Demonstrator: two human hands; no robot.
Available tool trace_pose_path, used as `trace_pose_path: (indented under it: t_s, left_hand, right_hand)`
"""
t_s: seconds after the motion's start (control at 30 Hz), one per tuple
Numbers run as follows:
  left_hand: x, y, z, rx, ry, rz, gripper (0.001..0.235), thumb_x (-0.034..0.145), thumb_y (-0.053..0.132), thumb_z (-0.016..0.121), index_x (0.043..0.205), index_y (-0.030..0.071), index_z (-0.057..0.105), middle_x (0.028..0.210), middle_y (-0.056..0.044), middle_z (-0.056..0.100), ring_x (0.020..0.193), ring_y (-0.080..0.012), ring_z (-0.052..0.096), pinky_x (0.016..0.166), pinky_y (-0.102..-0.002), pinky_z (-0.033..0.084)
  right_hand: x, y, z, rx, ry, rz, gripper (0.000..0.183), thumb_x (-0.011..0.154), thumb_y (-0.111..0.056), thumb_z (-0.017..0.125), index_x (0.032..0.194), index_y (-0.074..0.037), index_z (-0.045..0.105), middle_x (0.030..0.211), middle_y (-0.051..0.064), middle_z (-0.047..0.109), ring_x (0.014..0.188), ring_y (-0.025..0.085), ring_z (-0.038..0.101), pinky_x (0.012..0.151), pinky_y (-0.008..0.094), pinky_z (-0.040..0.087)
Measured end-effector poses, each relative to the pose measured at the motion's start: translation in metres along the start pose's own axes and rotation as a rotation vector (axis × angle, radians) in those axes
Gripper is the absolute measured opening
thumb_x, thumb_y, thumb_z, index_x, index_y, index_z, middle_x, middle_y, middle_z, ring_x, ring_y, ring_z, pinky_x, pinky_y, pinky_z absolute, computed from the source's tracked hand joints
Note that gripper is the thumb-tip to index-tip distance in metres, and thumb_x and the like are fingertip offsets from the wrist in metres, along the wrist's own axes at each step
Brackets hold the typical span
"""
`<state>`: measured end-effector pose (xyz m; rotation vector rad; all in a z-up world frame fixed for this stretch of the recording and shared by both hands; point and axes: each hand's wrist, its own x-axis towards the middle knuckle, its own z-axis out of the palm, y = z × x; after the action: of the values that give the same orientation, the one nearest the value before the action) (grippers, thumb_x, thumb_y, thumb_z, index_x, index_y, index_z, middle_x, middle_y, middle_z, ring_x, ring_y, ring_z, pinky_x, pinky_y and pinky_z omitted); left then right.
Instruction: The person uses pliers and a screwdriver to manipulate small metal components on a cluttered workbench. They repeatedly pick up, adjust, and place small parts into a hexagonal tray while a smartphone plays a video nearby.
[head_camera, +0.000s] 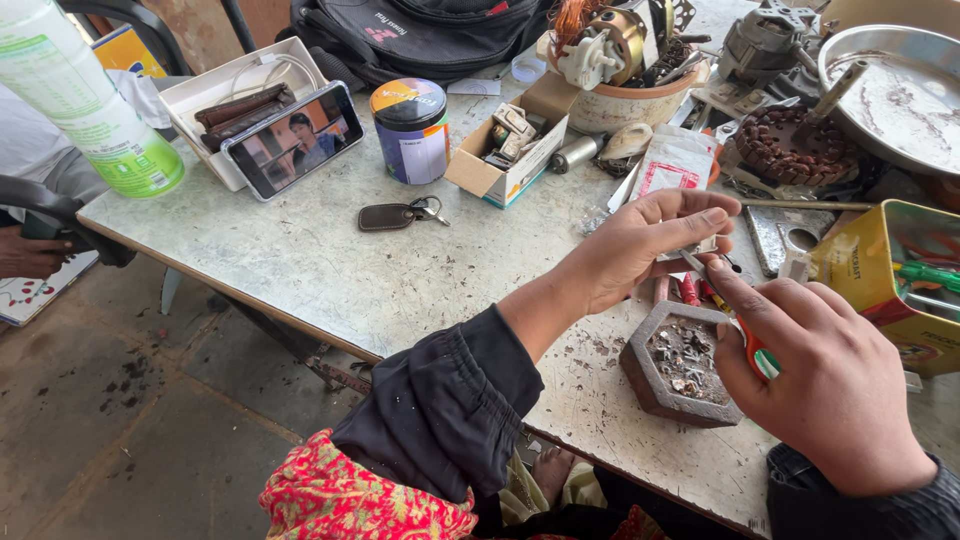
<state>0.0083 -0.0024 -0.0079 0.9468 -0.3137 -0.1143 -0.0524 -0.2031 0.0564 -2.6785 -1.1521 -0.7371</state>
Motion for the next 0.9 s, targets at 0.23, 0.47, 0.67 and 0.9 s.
trace_pose_path:
  t_s: [0.23, 0.47, 0.67, 0.9]
  left_hand:
    - [-0.006, 0.006, -0.001, 0.173, -0.1, -0.023, 0.059, 0.105, 0.052, 0.055, 0.127, -0.002, 0.065, 0.105, -0.014, 0.074, 0.09, -0.0174, 0.075, 0.078, -0.032, 0.064]
    - [-0.015, 0.023, 0.014, 0.256, -0.081, -0.054, 0.059, 0.105, 0.052, 0.05, 0.127, 0.0, 0.065, 0.105, -0.013, 0.075, 0.088, -0.0191, 0.076, 0.079, -0.033, 0.065]
    - [-0.019, 0.032, 0.02, 0.296, -0.087, -0.067, 0.058, 0.107, 0.051, 0.049, 0.127, 0.0, 0.066, 0.107, -0.012, 0.075, 0.093, -0.0168, 0.076, 0.079, -0.031, 0.066]
    - [-0.02, 0.033, 0.023, 0.328, -0.123, -0.063, 0.059, 0.106, 0.054, 0.05, 0.125, 0.0, 0.067, 0.107, -0.012, 0.075, 0.089, -0.0176, 0.077, 0.071, -0.028, 0.063]
  right_hand:
    - [0.001, 0.004, -0.002, 0.119, 0.12, -0.063, 0.05, 0.083, -0.016, 0.072, 0.133, -0.015, 0.07, 0.082, 0.005, 0.064, 0.078, 0.025, 0.064, 0.069, 0.039, 0.052]
    - [-0.004, 0.023, 0.001, 0.47, 0.108, 0.003, 0.05, 0.079, -0.01, 0.069, 0.128, -0.013, 0.072, 0.086, 0.009, 0.067, 0.077, 0.028, 0.065, 0.07, 0.039, 0.053]
    - [-0.006, 0.038, 0.003, 0.794, -0.007, 0.096, 0.049, 0.08, -0.007, 0.065, 0.128, -0.011, 0.072, 0.088, 0.009, 0.069, 0.073, 0.02, 0.066, 0.069, 0.032, 0.053]
    - [-0.003, 0.039, -0.003, 1.014, -0.135, 0.282, 0.046, 0.081, -0.01, 0.066, 0.127, -0.012, 0.073, 0.088, 0.008, 0.071, 0.07, 0.019, 0.062, 0.064, 0.032, 0.052]
